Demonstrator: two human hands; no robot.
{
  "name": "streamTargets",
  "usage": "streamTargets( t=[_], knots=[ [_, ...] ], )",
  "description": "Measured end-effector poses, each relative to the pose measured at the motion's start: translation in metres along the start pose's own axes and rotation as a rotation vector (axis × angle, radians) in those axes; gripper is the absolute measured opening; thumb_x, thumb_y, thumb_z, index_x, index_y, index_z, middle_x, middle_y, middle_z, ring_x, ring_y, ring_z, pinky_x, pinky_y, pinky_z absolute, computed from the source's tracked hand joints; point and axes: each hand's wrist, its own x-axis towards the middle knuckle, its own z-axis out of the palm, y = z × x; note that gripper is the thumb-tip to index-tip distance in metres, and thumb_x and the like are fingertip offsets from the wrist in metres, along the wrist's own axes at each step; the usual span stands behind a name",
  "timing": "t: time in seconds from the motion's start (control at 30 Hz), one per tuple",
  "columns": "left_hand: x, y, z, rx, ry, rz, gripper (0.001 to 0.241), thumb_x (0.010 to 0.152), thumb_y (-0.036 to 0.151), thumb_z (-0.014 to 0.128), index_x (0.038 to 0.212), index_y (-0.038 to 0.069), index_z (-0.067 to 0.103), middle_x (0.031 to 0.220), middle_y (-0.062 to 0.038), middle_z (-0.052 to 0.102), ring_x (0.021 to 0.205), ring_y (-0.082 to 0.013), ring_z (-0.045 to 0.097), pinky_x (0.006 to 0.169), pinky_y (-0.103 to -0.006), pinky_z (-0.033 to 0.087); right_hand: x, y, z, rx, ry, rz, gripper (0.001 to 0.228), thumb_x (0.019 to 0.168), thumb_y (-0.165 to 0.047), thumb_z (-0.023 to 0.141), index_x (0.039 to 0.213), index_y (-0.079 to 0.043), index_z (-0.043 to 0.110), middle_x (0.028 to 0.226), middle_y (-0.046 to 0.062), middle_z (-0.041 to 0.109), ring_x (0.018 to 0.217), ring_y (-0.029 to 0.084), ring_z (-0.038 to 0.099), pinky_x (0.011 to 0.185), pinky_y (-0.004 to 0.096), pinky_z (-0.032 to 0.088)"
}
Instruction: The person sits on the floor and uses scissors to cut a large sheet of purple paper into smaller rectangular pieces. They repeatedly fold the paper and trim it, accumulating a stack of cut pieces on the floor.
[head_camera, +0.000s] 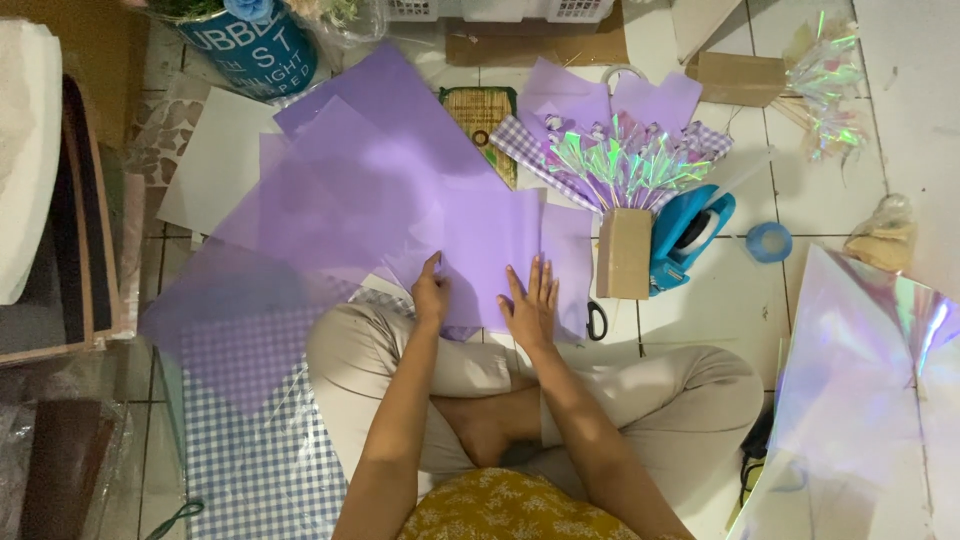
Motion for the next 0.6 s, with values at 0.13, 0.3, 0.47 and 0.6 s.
streamTargets(
  t=[0.13, 0.3, 0.47, 0.6],
  knots=[
    [0.003, -0.004, 0.001, 0.013, 0.010, 0.024, 0.055, 0.095, 0.010, 0.063, 0.144, 0.034, 0.056, 0.107, -0.024, 0.075, 0.110, -0.0392, 0.069, 0.099, -0.0487, 0.053, 0.001, -0.004, -0.003, -0.023, -0.017, -0.016, 0.063, 0.098, -0.045, 0.059, 0.157, -0.031, 0.041, 0.171, 0.023, 0.006, 0.158, 0.043, 0.001, 0.123, 0.063, 0.007],
    [0.001, -0.001, 0.000, -0.002, 0.019, 0.037, 0.052, 0.095, 0.013, 0.060, 0.144, 0.031, 0.057, 0.105, -0.023, 0.075, 0.109, -0.0407, 0.069, 0.096, -0.0505, 0.054, 0.004, -0.005, -0.003, -0.018, -0.044, -0.021, 0.063, 0.098, -0.047, 0.059, 0.157, -0.034, 0.040, 0.171, 0.021, 0.005, 0.158, 0.042, 0.000, 0.123, 0.062, 0.008],
    [0.010, -0.012, 0.006, 0.008, 0.014, 0.022, 0.054, 0.093, 0.015, 0.063, 0.144, 0.033, 0.058, 0.105, -0.021, 0.076, 0.108, -0.0368, 0.071, 0.097, -0.0479, 0.055, 0.005, -0.004, -0.001, -0.005, -0.056, -0.014, 0.062, 0.099, -0.047, 0.058, 0.157, -0.035, 0.039, 0.171, 0.022, 0.006, 0.158, 0.041, 0.000, 0.123, 0.062, 0.007],
    [0.009, -0.011, 0.006, 0.005, 0.006, 0.001, 0.058, 0.092, 0.013, 0.067, 0.145, 0.032, 0.056, 0.104, -0.019, 0.076, 0.109, -0.0333, 0.071, 0.097, -0.0451, 0.056, 0.005, -0.006, -0.004, -0.009, -0.049, -0.021, 0.062, 0.099, -0.046, 0.057, 0.157, -0.035, 0.039, 0.170, 0.023, 0.008, 0.158, 0.042, 0.002, 0.123, 0.063, 0.007]
  ],
)
